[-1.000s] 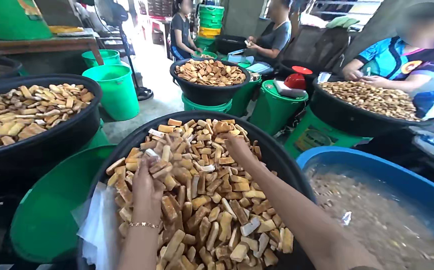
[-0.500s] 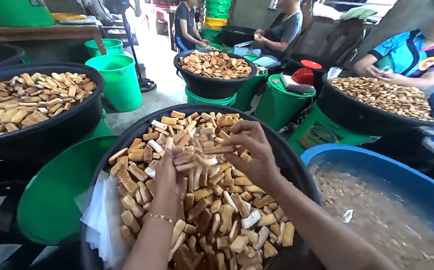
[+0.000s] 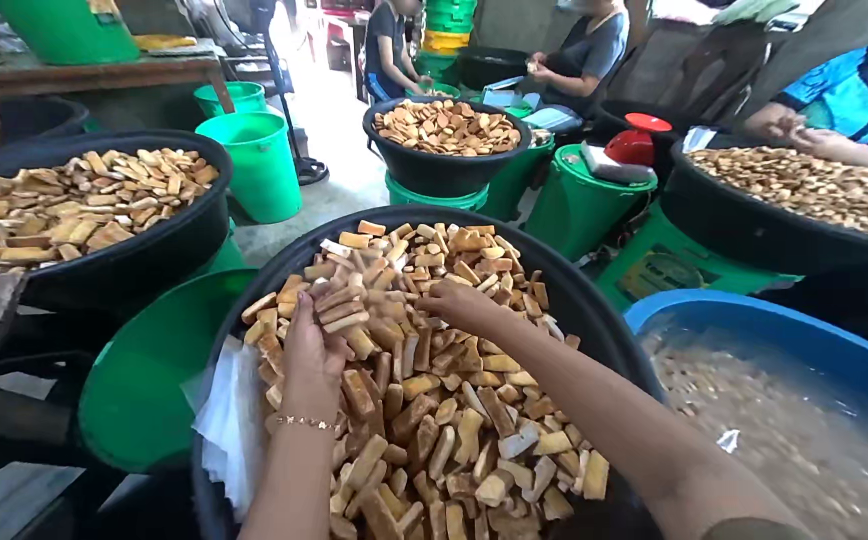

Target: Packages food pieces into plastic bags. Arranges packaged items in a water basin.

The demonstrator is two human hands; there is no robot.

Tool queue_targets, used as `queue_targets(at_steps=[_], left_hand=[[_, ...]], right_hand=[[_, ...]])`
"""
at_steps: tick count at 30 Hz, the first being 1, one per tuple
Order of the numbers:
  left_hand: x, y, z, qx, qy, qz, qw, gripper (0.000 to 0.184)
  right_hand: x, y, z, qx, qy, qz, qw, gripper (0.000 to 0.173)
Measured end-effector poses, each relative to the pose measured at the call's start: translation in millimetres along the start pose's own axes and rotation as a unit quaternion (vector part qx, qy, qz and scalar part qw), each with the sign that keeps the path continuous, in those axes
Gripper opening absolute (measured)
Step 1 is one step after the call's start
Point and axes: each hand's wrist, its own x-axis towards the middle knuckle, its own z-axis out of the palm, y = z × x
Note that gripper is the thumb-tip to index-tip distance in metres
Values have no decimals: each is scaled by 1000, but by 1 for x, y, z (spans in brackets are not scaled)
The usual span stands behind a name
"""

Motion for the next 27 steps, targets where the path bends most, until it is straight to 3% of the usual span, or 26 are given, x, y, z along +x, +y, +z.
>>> queue_targets(at_steps=[3,6,8,11,13,15,17,20,22,23,25,27], left_hand=[[-1,-1,2,0,10,-12,1000,39],[-4,-2,5,0,10,-18,1000,36],[-9,-6,9,5,2,-36,999,37],[-22,-15,17,36,-46,-73,996,44],[-33,-22,23,65,-98,-100,988,46],[-45,-30,28,80,-148,-119,979,47],[-55,-32,31,71,-200,-128,969,43],[-57,-30,26,35,-269,-84,959,31],[-51,-25,21,36,-266,-37,963,28],[-46,-22,19,40,-242,-20,969,30],[-37,-17,17,39,-174,-7,984,33],[-30,-14,17,35,-131,-5,991,31]], right_hand=[[-15,-1,-2,18,63,-27,997,27],[-49,-21,-22,120,115,41,985,28],[-72,-34,-29,215,244,67,943,26],[-93,-55,-39,340,424,-9,839,17],[-95,-69,-45,296,486,-47,821,17],[-89,-76,-42,187,513,-49,836,14],[-82,-80,-39,135,501,-47,854,12],[-81,-82,-45,202,428,-54,879,16],[-89,-74,-47,238,420,-20,875,18],[-94,-70,-46,233,403,37,884,19],[-100,-61,-44,189,240,174,936,29],[-91,-54,-30,155,76,218,961,42]])
